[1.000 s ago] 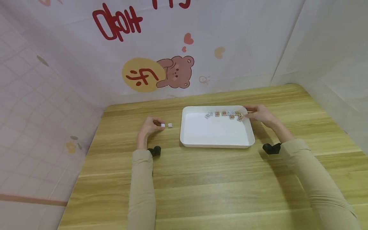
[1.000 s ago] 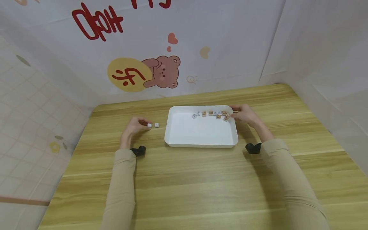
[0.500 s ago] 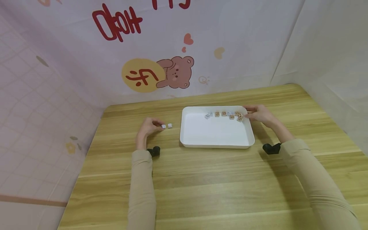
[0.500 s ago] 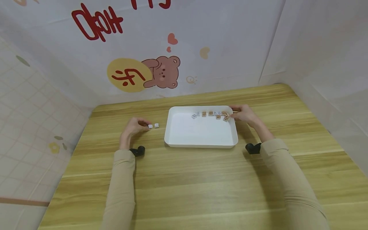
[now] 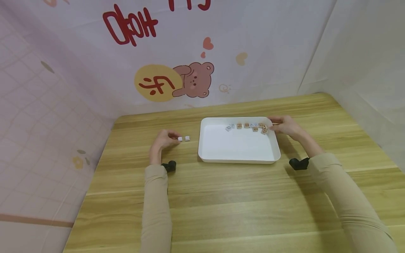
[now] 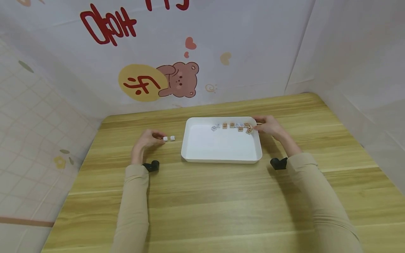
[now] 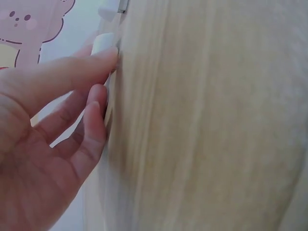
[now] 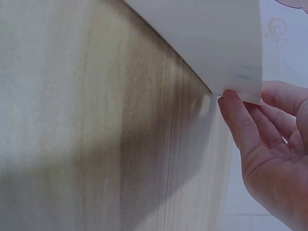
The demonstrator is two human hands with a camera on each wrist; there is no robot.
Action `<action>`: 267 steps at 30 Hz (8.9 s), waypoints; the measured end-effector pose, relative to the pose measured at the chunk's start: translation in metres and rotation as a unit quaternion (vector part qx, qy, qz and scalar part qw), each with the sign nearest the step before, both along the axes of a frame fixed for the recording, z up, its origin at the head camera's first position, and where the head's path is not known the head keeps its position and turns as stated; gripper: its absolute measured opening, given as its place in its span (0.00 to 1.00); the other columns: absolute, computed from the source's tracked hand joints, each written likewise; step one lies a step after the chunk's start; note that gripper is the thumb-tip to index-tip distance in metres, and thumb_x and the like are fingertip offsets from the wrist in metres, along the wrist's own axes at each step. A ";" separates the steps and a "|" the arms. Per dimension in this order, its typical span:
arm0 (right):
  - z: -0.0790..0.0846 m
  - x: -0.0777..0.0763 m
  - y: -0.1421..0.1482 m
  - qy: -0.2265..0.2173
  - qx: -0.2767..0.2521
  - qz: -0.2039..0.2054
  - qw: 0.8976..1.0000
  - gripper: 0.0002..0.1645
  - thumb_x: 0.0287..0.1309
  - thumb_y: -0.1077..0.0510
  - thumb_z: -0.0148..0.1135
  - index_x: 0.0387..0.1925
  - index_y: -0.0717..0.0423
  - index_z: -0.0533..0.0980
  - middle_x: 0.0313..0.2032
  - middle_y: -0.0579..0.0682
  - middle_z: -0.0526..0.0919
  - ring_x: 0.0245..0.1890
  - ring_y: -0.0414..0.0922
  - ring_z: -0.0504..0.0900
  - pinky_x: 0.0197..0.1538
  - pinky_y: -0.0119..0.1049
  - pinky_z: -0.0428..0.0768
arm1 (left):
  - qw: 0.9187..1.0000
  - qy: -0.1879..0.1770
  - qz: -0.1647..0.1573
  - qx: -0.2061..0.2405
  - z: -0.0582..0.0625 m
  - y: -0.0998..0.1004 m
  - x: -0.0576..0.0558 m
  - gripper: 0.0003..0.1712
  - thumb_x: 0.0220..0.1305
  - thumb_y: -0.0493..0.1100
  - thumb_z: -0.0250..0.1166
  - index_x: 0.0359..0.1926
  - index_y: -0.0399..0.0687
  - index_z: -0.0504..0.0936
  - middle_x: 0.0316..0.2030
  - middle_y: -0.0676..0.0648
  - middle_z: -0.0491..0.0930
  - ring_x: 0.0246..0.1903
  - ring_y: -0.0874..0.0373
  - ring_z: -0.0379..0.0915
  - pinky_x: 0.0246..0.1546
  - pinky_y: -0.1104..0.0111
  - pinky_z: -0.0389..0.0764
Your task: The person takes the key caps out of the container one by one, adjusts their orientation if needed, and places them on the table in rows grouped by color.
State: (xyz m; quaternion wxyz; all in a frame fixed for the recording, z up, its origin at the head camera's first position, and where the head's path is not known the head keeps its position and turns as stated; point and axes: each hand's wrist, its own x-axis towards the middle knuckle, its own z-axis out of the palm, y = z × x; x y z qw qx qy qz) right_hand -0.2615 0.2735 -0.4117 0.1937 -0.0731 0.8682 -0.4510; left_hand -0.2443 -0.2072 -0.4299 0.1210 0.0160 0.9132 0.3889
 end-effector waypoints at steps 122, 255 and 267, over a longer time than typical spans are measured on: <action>0.000 -0.001 0.000 -0.003 -0.012 -0.005 1.000 0.35 0.66 0.62 0.52 0.71 0.64 0.54 0.69 0.67 0.58 0.66 0.61 0.65 0.62 0.47 0.74 | 0.999 0.035 0.012 0.003 0.006 -0.014 0.011 0.15 0.63 0.33 0.61 0.51 0.35 0.80 0.51 0.33 0.79 0.53 0.41 0.73 0.59 0.53 0.72; -0.003 -0.006 -0.006 0.006 0.019 -0.014 1.000 0.31 0.70 0.59 0.45 0.70 0.67 0.53 0.68 0.71 0.59 0.65 0.65 0.64 0.61 0.49 0.73 | 0.980 0.124 0.047 0.150 0.027 0.000 -0.007 0.20 0.53 0.36 0.71 0.47 0.32 0.81 0.45 0.36 0.81 0.33 0.69 0.75 0.35 0.79 0.77; -0.001 -0.006 -0.009 -0.001 0.022 -0.013 1.000 0.31 0.70 0.60 0.45 0.70 0.67 0.53 0.68 0.71 0.58 0.65 0.65 0.64 0.62 0.50 0.73 | 0.986 0.092 0.102 0.091 0.012 -0.036 0.007 0.19 0.53 0.31 0.69 0.49 0.33 0.82 0.48 0.32 0.81 0.39 0.55 0.80 0.44 0.73 0.79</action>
